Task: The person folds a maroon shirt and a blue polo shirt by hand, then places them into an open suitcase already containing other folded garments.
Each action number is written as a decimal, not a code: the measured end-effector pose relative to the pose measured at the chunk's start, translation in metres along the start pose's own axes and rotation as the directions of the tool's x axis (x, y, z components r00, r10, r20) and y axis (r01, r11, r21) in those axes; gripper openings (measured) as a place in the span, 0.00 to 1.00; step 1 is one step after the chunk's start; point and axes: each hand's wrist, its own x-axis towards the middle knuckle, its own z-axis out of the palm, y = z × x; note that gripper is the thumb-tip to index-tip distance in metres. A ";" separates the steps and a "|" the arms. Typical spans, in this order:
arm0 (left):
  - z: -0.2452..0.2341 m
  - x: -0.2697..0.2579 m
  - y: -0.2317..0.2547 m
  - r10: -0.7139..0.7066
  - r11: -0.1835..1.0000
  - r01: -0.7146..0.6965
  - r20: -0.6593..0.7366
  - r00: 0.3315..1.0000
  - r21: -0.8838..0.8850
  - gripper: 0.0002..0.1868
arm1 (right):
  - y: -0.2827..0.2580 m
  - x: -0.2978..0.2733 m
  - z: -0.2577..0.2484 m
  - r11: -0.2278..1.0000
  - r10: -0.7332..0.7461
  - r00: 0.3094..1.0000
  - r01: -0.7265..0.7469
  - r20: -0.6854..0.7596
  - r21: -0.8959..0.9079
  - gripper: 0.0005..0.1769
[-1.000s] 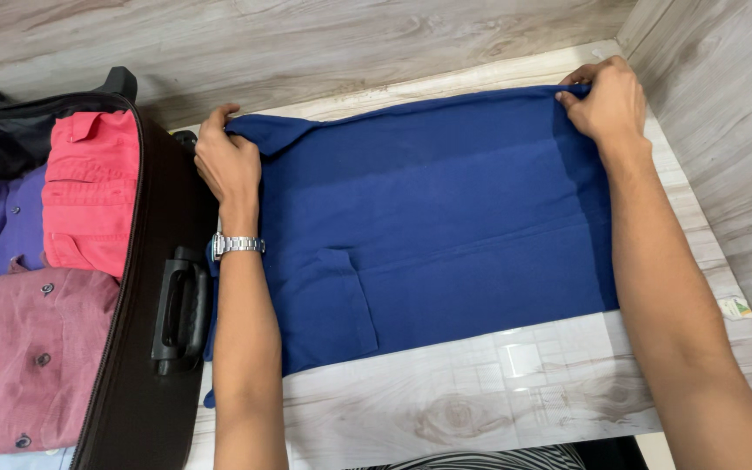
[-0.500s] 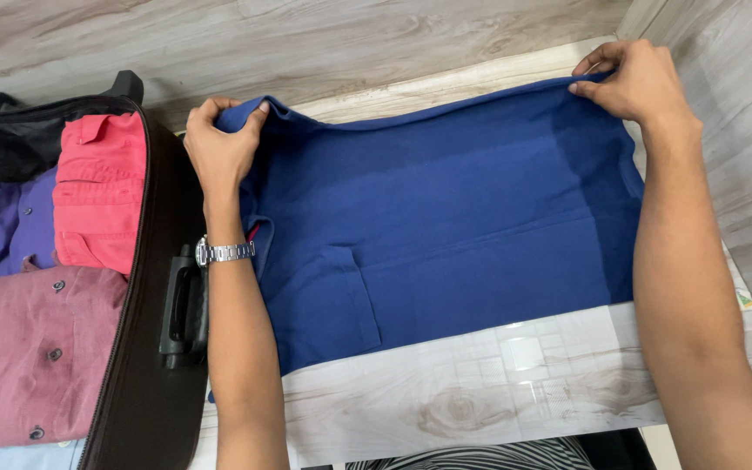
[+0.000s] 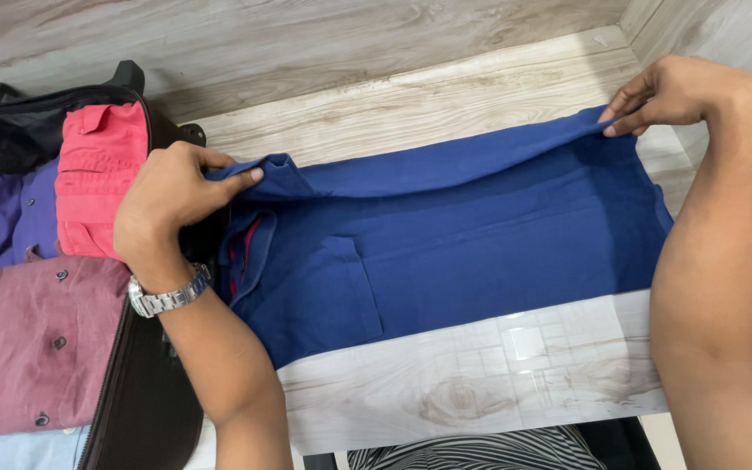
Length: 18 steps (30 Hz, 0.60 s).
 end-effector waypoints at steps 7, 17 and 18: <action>-0.009 -0.027 0.035 -0.094 0.995 0.090 0.134 0.987 0.039 0.26 | -0.008 -0.002 0.004 0.993 0.071 0.996 -0.065 0.052 -0.097 0.23; 0.086 0.022 0.092 0.279 0.956 -0.293 0.234 0.931 0.025 0.26 | -0.164 -0.038 0.044 0.893 -0.445 0.877 0.449 -0.182 -0.018 0.21; 0.101 0.027 0.092 0.327 0.941 -0.338 0.258 0.909 0.000 0.27 | -0.176 -0.035 0.054 0.859 -0.508 0.847 0.511 -0.157 -0.030 0.21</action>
